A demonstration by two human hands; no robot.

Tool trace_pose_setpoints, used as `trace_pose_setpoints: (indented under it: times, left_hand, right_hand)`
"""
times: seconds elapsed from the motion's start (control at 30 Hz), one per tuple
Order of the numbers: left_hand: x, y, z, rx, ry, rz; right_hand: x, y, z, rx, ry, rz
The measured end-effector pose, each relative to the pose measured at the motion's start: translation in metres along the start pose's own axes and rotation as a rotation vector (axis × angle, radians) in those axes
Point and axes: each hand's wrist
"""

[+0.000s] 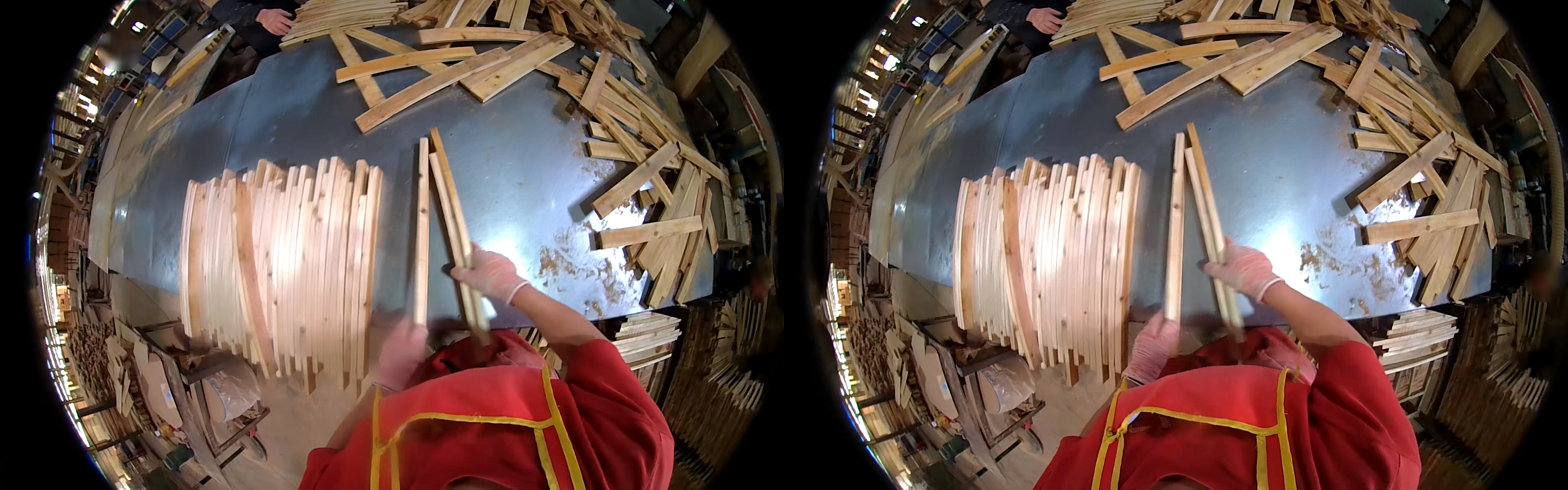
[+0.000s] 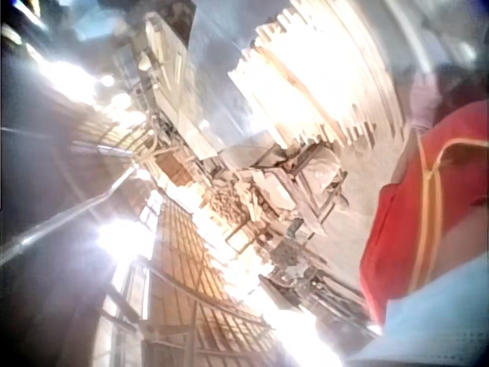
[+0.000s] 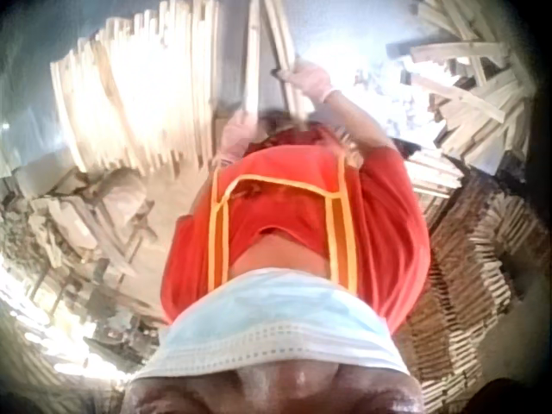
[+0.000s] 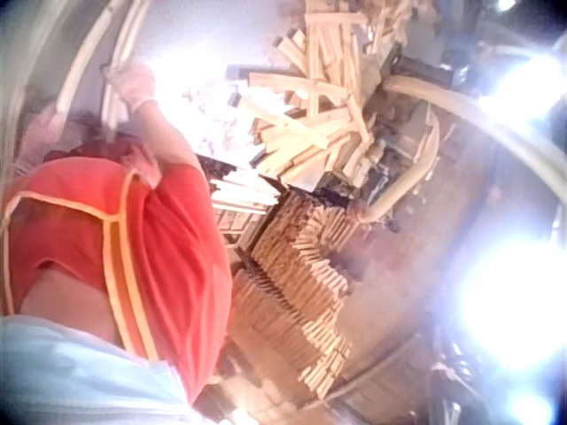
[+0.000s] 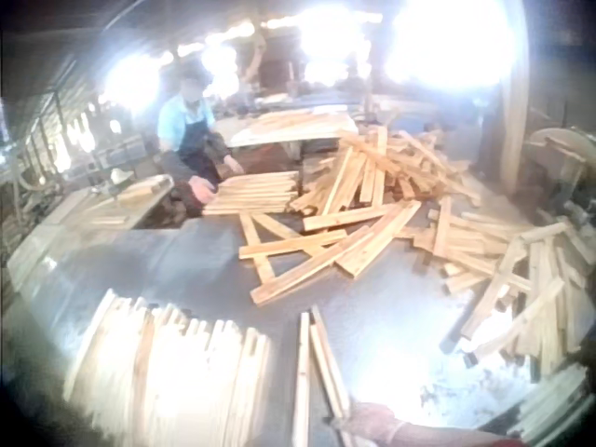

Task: The person sorts and stacks thin wooden planks on a large metal table. They pick up individual planks from a scattered pile, align them, and place them into a neat stack.

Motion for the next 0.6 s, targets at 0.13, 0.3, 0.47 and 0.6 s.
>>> trace_pose_setpoints:
  times: [0.13, 0.3, 0.47, 0.6]
  left_hand:
    - [-0.035, 0.051, 0.032, -0.187, -0.627, -0.328]
    - [-0.044, 0.033, 0.043, -0.366, -0.892, -0.346]
    - [-0.041, 0.021, 0.039, -0.381, -1.030, -0.340]
    - [-0.051, 0.018, 0.026, -0.381, -1.070, -0.389]
  right_hand:
    - [0.062, 0.014, -0.062, 0.113, -0.026, 0.112]
    - [0.093, 0.005, -0.101, 0.212, -0.028, 0.392]
    - [-0.004, -0.010, 0.016, -0.385, -0.180, 0.341]
    - [-0.180, -0.020, 0.132, -0.998, 0.198, -0.254]
Point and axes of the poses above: each hand's wrist, its own y-axis away from the middle knuckle, its own z-axis out of the back of the hand, x = y × z, and after that the axes turned 2 degrees about -x, right-handed
